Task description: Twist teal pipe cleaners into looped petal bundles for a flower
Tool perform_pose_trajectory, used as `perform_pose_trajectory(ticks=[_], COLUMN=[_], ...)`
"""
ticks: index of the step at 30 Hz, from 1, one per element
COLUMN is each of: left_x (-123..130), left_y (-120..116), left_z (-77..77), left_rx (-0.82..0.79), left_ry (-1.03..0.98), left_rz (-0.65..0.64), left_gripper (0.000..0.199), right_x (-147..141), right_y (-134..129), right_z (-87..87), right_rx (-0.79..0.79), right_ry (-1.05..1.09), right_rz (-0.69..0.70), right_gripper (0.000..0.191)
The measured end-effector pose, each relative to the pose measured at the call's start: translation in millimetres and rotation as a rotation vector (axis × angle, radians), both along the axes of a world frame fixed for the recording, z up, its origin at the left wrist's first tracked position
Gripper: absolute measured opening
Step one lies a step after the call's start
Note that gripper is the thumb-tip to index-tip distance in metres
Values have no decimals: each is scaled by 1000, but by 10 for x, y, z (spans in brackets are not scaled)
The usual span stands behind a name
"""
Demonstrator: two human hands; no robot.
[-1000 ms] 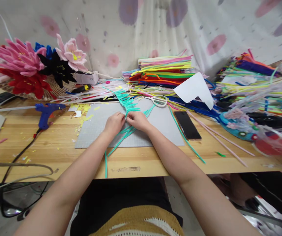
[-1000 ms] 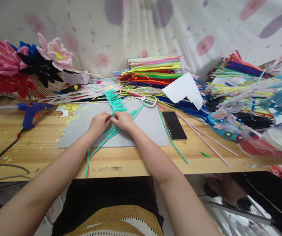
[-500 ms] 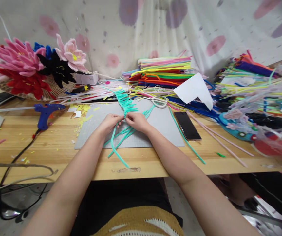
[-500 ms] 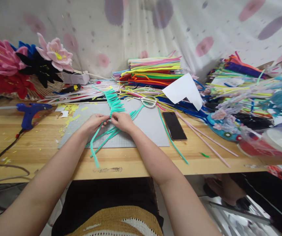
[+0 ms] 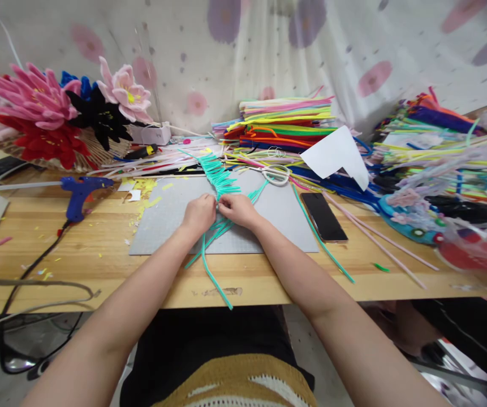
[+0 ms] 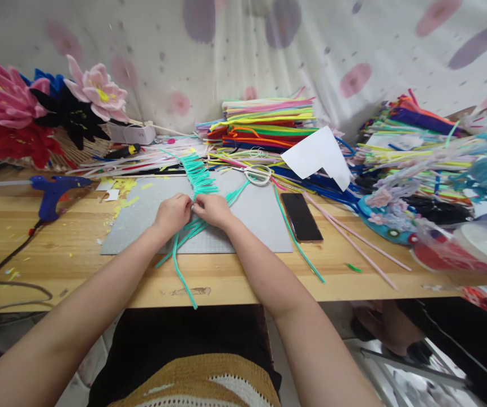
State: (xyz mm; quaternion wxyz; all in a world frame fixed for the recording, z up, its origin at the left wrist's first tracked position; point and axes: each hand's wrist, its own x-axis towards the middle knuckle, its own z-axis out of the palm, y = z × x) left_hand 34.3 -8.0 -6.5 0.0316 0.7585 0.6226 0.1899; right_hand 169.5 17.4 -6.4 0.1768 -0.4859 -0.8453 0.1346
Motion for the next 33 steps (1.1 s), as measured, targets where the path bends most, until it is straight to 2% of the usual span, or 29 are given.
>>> perform_pose_trajectory(ticks=[3,9,12,18,22,27,30,33], left_x=[-22,-115,-117,-72,-51,-37,-22,-8], left_y=[4,18,33,48,27,6,-2,-20], left_z=[-24,-111,-147,-196,-149,-48,-37,-44], left_rx=[3,-334,-340,-239,-240,-331,-282,-230], left_ry=[-141,-864,-1039,-1109,-1159,-1301,-1299,-1291], left_rz=[-4,118,152,164,192,232,235,203], left_gripper=[19,19,15,18,17,15,13,15], right_x=[12,17,9,8,21,61,78,77], right_y=[3,13,10,33,50,30,13,15], right_z=[5,18,27,10,-10,44,120,160], right_rx=[8,-11,-27,-83,-83,-26,27,95], right_ry=[10,40,58,148,187,125,114,70], right_rz=[-10,-3,4,56,81,43,15,53], right_gripper=[25,24,24,22,20,21,29,37])
